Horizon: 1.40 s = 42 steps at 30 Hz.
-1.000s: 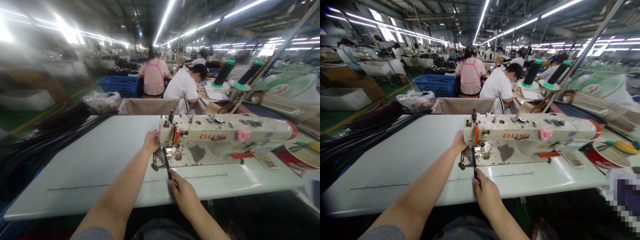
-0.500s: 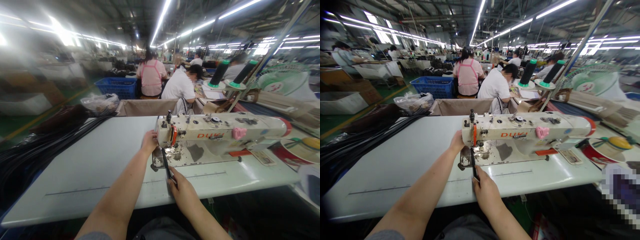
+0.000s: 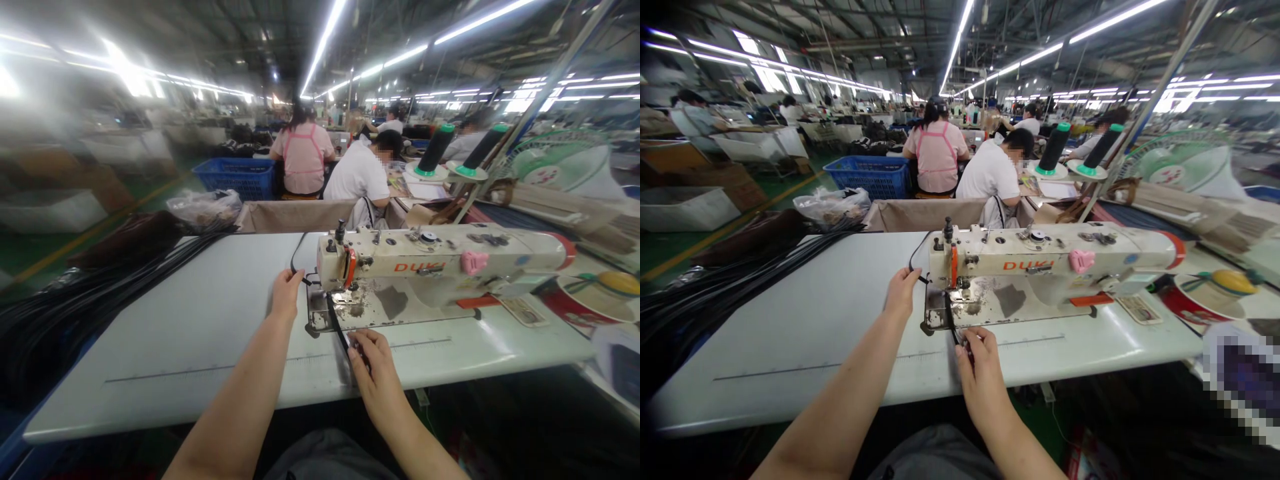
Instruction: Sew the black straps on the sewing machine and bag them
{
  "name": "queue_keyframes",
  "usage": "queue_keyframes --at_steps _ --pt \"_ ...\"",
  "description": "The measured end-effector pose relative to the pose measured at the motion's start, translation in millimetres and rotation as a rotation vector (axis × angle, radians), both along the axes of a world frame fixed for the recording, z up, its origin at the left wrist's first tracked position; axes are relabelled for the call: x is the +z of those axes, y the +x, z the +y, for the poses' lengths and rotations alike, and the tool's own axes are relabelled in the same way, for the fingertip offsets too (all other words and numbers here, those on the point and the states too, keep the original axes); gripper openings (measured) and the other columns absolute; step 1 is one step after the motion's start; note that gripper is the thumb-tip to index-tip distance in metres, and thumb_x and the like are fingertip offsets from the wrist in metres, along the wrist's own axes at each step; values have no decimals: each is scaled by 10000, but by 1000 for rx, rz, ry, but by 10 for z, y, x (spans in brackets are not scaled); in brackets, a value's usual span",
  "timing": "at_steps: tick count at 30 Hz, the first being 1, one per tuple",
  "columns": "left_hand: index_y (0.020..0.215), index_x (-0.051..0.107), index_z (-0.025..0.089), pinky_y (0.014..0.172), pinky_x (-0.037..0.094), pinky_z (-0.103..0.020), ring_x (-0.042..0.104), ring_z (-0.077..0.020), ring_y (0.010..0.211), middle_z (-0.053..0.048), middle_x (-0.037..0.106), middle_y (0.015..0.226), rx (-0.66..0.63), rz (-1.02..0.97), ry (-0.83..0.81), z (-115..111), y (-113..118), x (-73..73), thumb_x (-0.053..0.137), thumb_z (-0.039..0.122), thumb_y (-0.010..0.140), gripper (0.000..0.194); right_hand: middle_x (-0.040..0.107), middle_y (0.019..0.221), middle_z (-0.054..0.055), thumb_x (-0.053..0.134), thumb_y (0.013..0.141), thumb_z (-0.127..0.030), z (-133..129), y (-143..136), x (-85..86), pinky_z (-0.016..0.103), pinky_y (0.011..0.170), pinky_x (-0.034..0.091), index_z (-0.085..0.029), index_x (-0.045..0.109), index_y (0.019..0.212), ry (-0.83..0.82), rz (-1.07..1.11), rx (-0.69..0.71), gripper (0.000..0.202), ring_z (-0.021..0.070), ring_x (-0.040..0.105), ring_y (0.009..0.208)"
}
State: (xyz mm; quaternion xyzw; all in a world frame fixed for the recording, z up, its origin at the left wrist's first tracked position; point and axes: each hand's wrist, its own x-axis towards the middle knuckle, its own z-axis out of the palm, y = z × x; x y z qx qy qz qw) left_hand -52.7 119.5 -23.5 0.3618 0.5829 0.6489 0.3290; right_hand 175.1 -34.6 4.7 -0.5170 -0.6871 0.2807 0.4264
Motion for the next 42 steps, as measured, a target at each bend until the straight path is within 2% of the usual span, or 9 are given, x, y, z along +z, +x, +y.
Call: queue_keyframes --at_steps 4,9,13,18,24,30,38,42 --pt "819 618 179 799 551 -328 641 -166 769 4 636 755 -2 -125 13 -322 -36 29 774 531 727 397 645 1107 120 518 1021 -420 3 -92 65 391 981 517 -205 688 1128 -46 39 137 294 254 623 1067" --pt "893 635 173 868 591 -378 690 -173 820 -26 679 838 -17 -219 26 -744 -93 107 832 508 706 431 661 845 35 498 1018 -531 30 -291 87 312 722 504 -216 658 1160 -273 120 321 381 197 616 769" --pt "878 647 175 896 593 -383 703 -180 847 -27 702 844 -8 -194 19 -977 -150 115 843 496 705 414 624 766 10 492 977 -648 108 -467 111 287 630 453 -217 661 1008 -428 205 377 464 161 555 651" --pt "906 645 182 891 588 -370 719 -196 870 -27 724 831 8 -155 20 -1108 -199 107 822 500 734 402 610 733 6 520 919 -711 157 -616 92 285 591 410 -229 607 860 -515 238 383 493 149 524 609" --pt "949 635 197 915 566 -352 731 -212 955 -53 762 942 31 -108 26 -1259 -165 133 779 472 805 343 613 722 3 592 857 -726 223 -704 -17 239 475 289 -187 649 939 -664 382 362 549 105 460 528" --pt "989 638 209 925 562 -353 735 -221 973 -70 770 1000 44 -34 25 -1464 -111 150 770 482 833 341 630 672 7 652 805 -741 396 -786 -7 217 446 219 -160 682 887 -790 485 349 588 85 424 485" --pt "990 659 216 946 563 -339 743 -226 1006 -85 774 1021 7 60 61 -1551 -86 187 755 472 853 306 593 641 -1 695 776 -735 545 -897 61 217 435 177 -141 698 844 -820 528 396 599 69 385 467" --pt "982 662 217 964 559 -346 742 -225 1016 -86 776 1040 -4 62 68 -1564 -91 161 757 455 854 287 536 615 -26 705 766 -734 616 -908 57 222 439 130 -143 702 843 -819 552 413 596 54 306 448"
